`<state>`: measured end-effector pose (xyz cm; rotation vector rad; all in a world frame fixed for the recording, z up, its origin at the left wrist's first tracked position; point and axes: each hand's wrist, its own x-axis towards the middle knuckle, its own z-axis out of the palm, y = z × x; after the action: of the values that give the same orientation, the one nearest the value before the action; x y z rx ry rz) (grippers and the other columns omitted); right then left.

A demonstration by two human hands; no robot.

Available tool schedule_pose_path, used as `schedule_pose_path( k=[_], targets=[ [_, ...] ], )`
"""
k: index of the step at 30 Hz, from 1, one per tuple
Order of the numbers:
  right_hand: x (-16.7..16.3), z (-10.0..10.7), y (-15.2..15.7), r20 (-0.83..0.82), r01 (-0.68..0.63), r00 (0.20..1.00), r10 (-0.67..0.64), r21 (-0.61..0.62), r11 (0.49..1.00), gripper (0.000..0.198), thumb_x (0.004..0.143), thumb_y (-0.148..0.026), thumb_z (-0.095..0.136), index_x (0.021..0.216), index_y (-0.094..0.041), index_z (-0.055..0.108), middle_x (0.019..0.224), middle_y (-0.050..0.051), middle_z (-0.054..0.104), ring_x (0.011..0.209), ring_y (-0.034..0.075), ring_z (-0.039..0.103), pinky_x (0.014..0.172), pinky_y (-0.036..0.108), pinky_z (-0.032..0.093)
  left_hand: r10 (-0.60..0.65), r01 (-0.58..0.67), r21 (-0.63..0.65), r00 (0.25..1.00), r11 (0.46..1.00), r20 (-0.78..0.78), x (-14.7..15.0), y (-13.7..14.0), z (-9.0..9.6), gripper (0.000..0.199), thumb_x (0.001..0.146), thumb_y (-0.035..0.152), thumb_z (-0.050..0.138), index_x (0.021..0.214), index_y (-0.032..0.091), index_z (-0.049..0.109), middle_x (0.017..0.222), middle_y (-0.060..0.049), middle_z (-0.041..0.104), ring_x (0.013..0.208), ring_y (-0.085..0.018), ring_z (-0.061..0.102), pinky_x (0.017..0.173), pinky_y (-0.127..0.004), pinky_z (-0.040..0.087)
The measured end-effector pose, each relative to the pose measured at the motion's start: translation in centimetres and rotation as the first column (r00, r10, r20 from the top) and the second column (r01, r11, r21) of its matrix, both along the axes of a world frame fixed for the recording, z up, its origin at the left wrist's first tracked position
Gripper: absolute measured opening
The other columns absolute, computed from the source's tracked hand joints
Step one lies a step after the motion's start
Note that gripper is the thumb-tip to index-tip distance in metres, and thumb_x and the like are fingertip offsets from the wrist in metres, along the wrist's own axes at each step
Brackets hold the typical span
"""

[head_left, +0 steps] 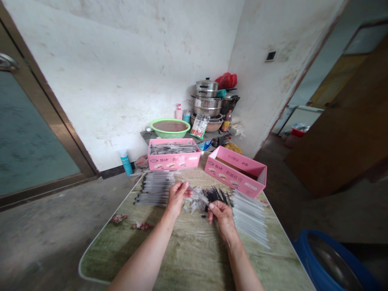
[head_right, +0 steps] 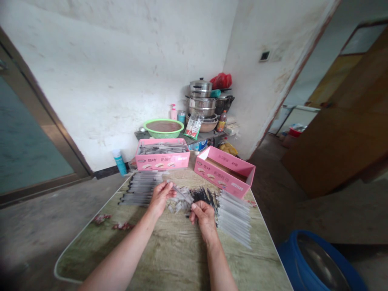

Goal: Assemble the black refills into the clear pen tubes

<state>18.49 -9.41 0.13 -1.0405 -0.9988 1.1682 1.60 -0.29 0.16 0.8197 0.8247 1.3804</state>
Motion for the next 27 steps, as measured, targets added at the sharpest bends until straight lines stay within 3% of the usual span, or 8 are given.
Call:
schedule_pose_path(
  k=[4, 8, 16, 22, 27],
  targets=[
    [0.23, -0.12, 0.04, 0.009, 0.033, 0.999, -0.032, -0.035, 0.999, 0.037, 0.076, -0.051, 0.074, 0.069, -0.017, 0.062, 0.053, 0.001, 0.064, 0.043, 0.011, 0.052, 0.043, 0.021, 0.042, -0.006, 0.006, 0.008, 1.0, 1.0, 0.006, -0.07, 0.06, 0.03, 0.045, 0.062, 0.049, 0.083, 0.08, 0.011, 0.067, 0.063, -0.003, 0.067, 0.053, -0.014, 0.064, 0.052, -0.023, 0.053],
    [0.32, -0.53, 0.05, 0.035, -0.008, 0.999, 0.011, -0.075, 0.997, 0.048, 0.081, -0.062, 0.063, 0.069, -0.015, 0.065, 0.044, 0.001, 0.059, 0.035, 0.01, 0.045, 0.035, 0.02, 0.034, -0.007, 0.007, 0.005, 1.0, 1.0, 0.0, -0.14, 0.02, 0.08, 0.046, 0.062, 0.05, 0.083, 0.081, 0.012, 0.068, 0.062, -0.003, 0.068, 0.053, -0.015, 0.064, 0.052, -0.024, 0.053],
    [0.35, -0.02, 0.0, 0.008, 0.05, 0.999, -0.05, -0.033, 0.998, 0.034, 0.07, -0.046, 0.08, 0.072, -0.017, 0.063, 0.055, 0.0, 0.065, 0.043, 0.01, 0.05, 0.041, 0.019, 0.039, 0.003, -0.003, 0.002, 1.0, 1.0, -0.011, -0.13, 0.03, 0.17, 0.045, 0.061, 0.051, 0.083, 0.079, 0.012, 0.068, 0.062, -0.003, 0.068, 0.053, -0.015, 0.064, 0.053, -0.025, 0.053],
    [0.37, -0.16, 0.01, 0.068, -0.001, 0.998, 0.007, -0.087, 0.996, 0.046, 0.08, -0.06, 0.065, 0.069, -0.016, 0.063, 0.043, 0.0, 0.058, 0.034, 0.009, 0.041, 0.033, 0.019, 0.03, 0.007, -0.007, -0.001, 1.0, 1.0, -0.006, -0.11, 0.0, 0.06, 0.046, 0.061, 0.051, 0.083, 0.08, 0.012, 0.068, 0.062, -0.003, 0.068, 0.053, -0.015, 0.064, 0.053, -0.025, 0.053],
    [0.29, 0.22, -0.09, 0.016, 0.032, 0.999, -0.031, -0.033, 0.999, 0.036, 0.071, -0.048, 0.079, 0.075, -0.017, 0.062, 0.054, 0.0, 0.064, 0.044, 0.01, 0.05, 0.041, 0.019, 0.04, 0.009, -0.009, -0.001, 1.0, 1.0, -0.002, -0.11, 0.01, 0.24, 0.048, 0.06, 0.051, 0.084, 0.08, 0.011, 0.068, 0.063, -0.003, 0.068, 0.053, -0.015, 0.064, 0.053, -0.025, 0.053]
  ],
)
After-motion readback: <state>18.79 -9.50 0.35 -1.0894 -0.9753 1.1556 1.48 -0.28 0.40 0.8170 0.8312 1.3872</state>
